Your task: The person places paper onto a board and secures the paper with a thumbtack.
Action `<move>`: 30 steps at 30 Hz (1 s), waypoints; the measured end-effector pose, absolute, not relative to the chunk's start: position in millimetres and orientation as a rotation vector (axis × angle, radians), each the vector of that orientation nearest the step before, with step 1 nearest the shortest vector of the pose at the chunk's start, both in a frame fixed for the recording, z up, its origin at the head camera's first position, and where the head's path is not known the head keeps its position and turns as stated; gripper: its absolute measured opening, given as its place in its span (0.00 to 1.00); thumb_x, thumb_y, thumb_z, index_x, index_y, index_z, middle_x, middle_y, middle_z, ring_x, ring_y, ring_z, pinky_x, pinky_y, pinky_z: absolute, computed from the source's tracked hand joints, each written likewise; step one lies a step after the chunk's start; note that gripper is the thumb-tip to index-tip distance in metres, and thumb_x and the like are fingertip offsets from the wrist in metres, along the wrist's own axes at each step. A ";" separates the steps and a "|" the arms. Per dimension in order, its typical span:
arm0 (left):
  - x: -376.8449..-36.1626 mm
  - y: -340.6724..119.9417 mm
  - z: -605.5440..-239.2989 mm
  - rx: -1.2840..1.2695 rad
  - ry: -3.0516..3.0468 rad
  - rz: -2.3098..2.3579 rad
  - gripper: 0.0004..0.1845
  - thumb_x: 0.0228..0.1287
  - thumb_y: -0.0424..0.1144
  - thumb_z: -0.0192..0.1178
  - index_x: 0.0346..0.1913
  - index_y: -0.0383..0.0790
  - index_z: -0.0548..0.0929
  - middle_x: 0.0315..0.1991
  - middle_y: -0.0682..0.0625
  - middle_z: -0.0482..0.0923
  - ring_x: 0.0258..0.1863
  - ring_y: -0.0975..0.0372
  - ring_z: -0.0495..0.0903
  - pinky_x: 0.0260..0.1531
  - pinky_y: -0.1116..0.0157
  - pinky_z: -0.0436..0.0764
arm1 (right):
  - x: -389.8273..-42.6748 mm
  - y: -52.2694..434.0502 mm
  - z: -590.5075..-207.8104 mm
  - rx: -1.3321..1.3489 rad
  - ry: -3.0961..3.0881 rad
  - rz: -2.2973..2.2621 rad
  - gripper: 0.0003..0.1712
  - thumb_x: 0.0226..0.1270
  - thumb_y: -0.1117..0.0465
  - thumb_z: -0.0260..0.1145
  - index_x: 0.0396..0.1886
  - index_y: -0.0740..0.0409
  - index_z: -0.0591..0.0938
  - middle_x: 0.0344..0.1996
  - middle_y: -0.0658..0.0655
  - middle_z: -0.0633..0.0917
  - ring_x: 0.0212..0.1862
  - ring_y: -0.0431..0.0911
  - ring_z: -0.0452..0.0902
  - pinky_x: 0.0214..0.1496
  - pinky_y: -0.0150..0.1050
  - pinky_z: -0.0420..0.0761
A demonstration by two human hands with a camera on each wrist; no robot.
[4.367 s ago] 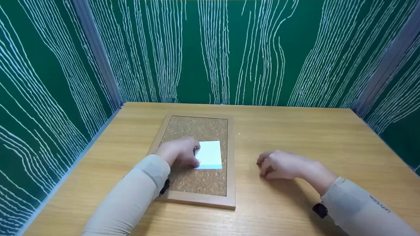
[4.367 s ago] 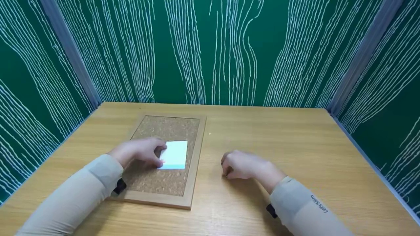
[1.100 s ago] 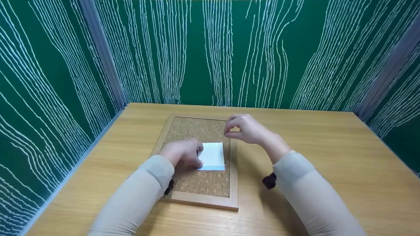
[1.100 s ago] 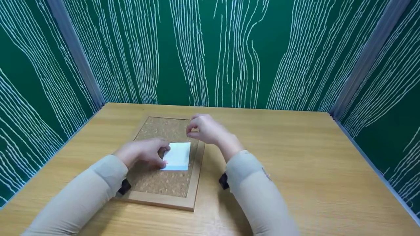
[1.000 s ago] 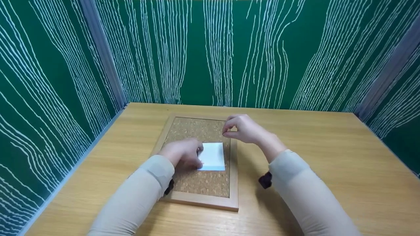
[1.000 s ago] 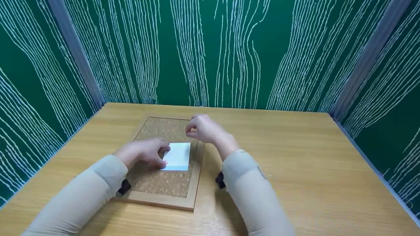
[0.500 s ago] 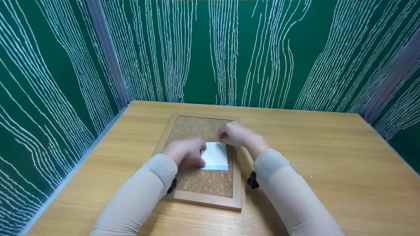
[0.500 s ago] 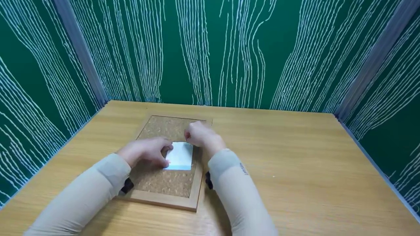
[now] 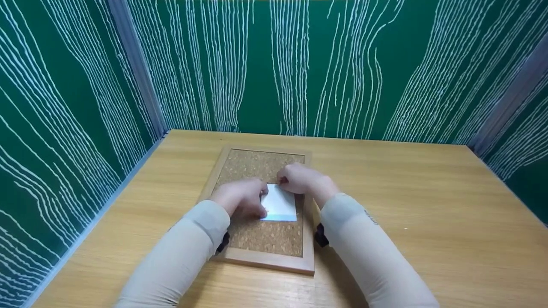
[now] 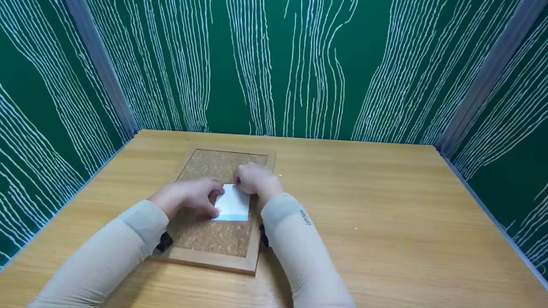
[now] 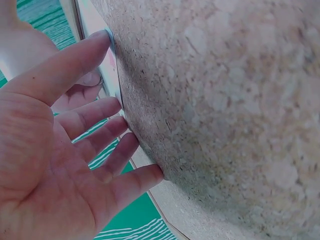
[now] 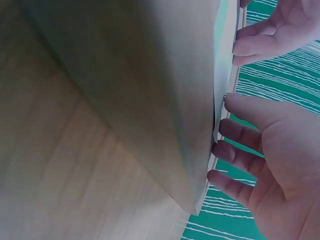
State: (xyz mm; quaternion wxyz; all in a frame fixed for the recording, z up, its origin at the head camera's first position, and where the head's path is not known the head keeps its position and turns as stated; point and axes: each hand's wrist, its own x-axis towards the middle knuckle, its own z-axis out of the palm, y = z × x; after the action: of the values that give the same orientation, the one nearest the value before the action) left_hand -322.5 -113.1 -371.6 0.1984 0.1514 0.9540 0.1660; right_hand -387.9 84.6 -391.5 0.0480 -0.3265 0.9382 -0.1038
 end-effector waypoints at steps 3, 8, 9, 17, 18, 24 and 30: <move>-322.2 -112.9 -371.8 0.430 2.673 0.453 0.34 0.59 0.51 0.75 0.68 0.48 0.78 0.59 0.51 0.78 0.51 0.55 0.75 0.58 0.48 0.73 | -388.6 84.8 -392.3 -0.998 2.855 -0.338 0.08 0.72 0.62 0.66 0.44 0.50 0.89 0.37 0.50 0.87 0.42 0.47 0.82 0.50 0.43 0.81; -322.5 -113.3 -371.3 0.416 2.672 0.462 0.34 0.59 0.51 0.75 0.68 0.48 0.78 0.58 0.51 0.78 0.52 0.55 0.75 0.58 0.47 0.73 | -387.9 83.8 -389.2 -0.959 2.827 -0.399 0.08 0.74 0.61 0.66 0.46 0.49 0.90 0.39 0.49 0.87 0.44 0.46 0.82 0.53 0.44 0.81; -322.6 -113.4 -371.1 0.409 2.671 0.466 0.34 0.58 0.51 0.76 0.68 0.49 0.78 0.58 0.51 0.78 0.52 0.55 0.75 0.58 0.47 0.73 | -387.6 83.1 -388.4 -0.947 2.823 -0.407 0.09 0.74 0.60 0.66 0.46 0.48 0.90 0.39 0.49 0.87 0.45 0.46 0.82 0.54 0.44 0.80; -323.7 -112.9 -371.7 0.488 2.691 0.408 0.34 0.58 0.51 0.76 0.66 0.45 0.79 0.57 0.50 0.79 0.51 0.56 0.76 0.56 0.51 0.74 | -388.4 77.7 -387.5 -0.974 2.791 -0.377 0.08 0.73 0.60 0.66 0.45 0.52 0.90 0.39 0.51 0.88 0.44 0.48 0.82 0.52 0.45 0.80; -323.9 -112.8 -372.0 0.502 2.696 0.398 0.34 0.58 0.50 0.76 0.66 0.44 0.79 0.57 0.50 0.79 0.51 0.56 0.76 0.57 0.51 0.74 | -388.9 77.4 -387.8 -0.977 2.787 -0.382 0.08 0.73 0.60 0.66 0.45 0.52 0.90 0.39 0.51 0.88 0.44 0.49 0.82 0.52 0.46 0.80; -324.1 -112.7 -373.2 0.500 2.700 0.397 0.35 0.58 0.51 0.75 0.67 0.45 0.78 0.58 0.50 0.78 0.52 0.56 0.76 0.58 0.50 0.74 | -389.3 77.7 -387.5 -0.884 2.776 -0.450 0.09 0.75 0.60 0.65 0.46 0.53 0.90 0.40 0.52 0.88 0.45 0.49 0.82 0.52 0.45 0.81; -324.2 -113.7 -373.9 0.499 2.707 0.391 0.34 0.59 0.51 0.74 0.67 0.45 0.78 0.59 0.49 0.77 0.53 0.56 0.75 0.59 0.51 0.73 | -388.2 73.0 -387.0 -0.797 2.782 -0.436 0.12 0.78 0.60 0.60 0.49 0.56 0.89 0.41 0.54 0.87 0.46 0.50 0.82 0.54 0.47 0.80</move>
State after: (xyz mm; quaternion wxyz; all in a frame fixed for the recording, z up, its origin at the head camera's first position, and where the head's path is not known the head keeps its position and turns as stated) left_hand -324.2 -113.7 -373.9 0.1795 0.1767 0.9578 0.1382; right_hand -388.2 73.0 -387.0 0.1075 -0.2709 0.9451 -0.1480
